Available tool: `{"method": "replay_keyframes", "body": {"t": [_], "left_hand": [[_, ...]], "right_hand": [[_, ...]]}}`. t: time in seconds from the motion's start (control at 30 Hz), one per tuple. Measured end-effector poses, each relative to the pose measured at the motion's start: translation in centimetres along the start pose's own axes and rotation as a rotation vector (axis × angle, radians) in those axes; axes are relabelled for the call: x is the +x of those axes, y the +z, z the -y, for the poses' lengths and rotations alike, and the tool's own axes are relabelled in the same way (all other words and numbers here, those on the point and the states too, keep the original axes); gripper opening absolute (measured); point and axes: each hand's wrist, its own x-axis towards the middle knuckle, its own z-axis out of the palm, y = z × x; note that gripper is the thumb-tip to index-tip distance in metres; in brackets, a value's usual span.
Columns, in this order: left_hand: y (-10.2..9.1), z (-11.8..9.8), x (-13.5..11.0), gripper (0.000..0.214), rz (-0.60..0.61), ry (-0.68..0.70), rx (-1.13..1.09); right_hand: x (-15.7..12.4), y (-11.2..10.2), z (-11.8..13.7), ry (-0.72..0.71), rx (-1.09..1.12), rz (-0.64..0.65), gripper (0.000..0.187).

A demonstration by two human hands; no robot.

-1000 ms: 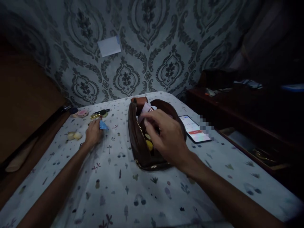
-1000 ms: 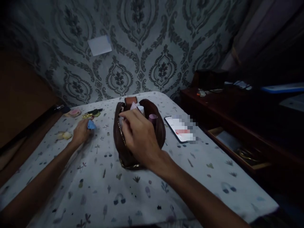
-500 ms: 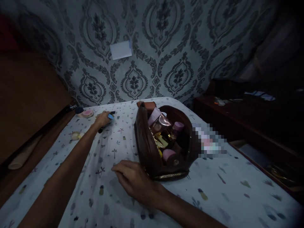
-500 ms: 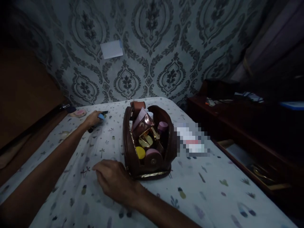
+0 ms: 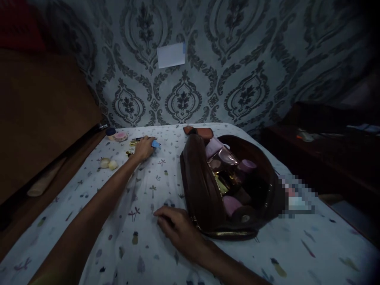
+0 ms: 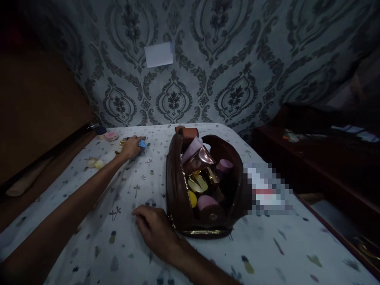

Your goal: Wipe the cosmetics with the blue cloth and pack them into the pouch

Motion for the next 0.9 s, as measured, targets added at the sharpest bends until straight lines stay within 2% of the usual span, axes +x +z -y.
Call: {"method": "replay_keyframes", "body": {"t": [0.1, 0.17, 0.3, 0.4, 0.47, 0.53, 0.6, 0.73, 0.9], "left_hand": [[-0.3, -0.2, -0.7, 0.055, -0.011, 0.036, -0.066], [-1.0, 0.5, -0.6, 0.054, -0.028, 0.028, -0.112], [-3.5, 4.1, 0.6, 0.052, -0.082, -0.085, -0.13], [-5.0, 7.5, 1.0, 0.044, -0.05, -0.19, -0.083], [-5.3, 9.0, 0.7, 0.036, -0.009, -0.224, -0.038], [-5.1, 9.6, 0.1, 0.033, 0.042, -0.219, 0.01], [-4.4, 9.2, -0.8, 0.031, 0.106, -0.181, 0.059], [-3.1, 6.9, -2.7, 0.031, 0.203, -0.04, 0.147], [-3.6, 4.5, -5.1, 0.034, 0.237, 0.075, 0.204]], "right_hand": [[0.1, -0.1, 0.1, 0.044, -0.006, 0.018, 0.023], [0.2, -0.1, 0.2, 0.061, -0.009, 0.022, 0.022], [0.3, 0.0, 0.3, 0.063, 0.001, 0.033, 0.021], [0.4, -0.1, 0.4, 0.06, 0.019, 0.039, 0.022], [0.4, -0.1, 0.4, 0.067, 0.024, 0.047, 0.022], [0.5, -0.2, 0.5, 0.071, 0.012, 0.05, 0.022], [0.5, -0.3, 0.6, 0.069, -0.001, 0.051, 0.022], [0.4, -0.3, 0.7, 0.075, -0.008, 0.056, 0.022], [0.3, -0.1, 0.3, 0.062, -0.025, 0.053, 0.022]]}}
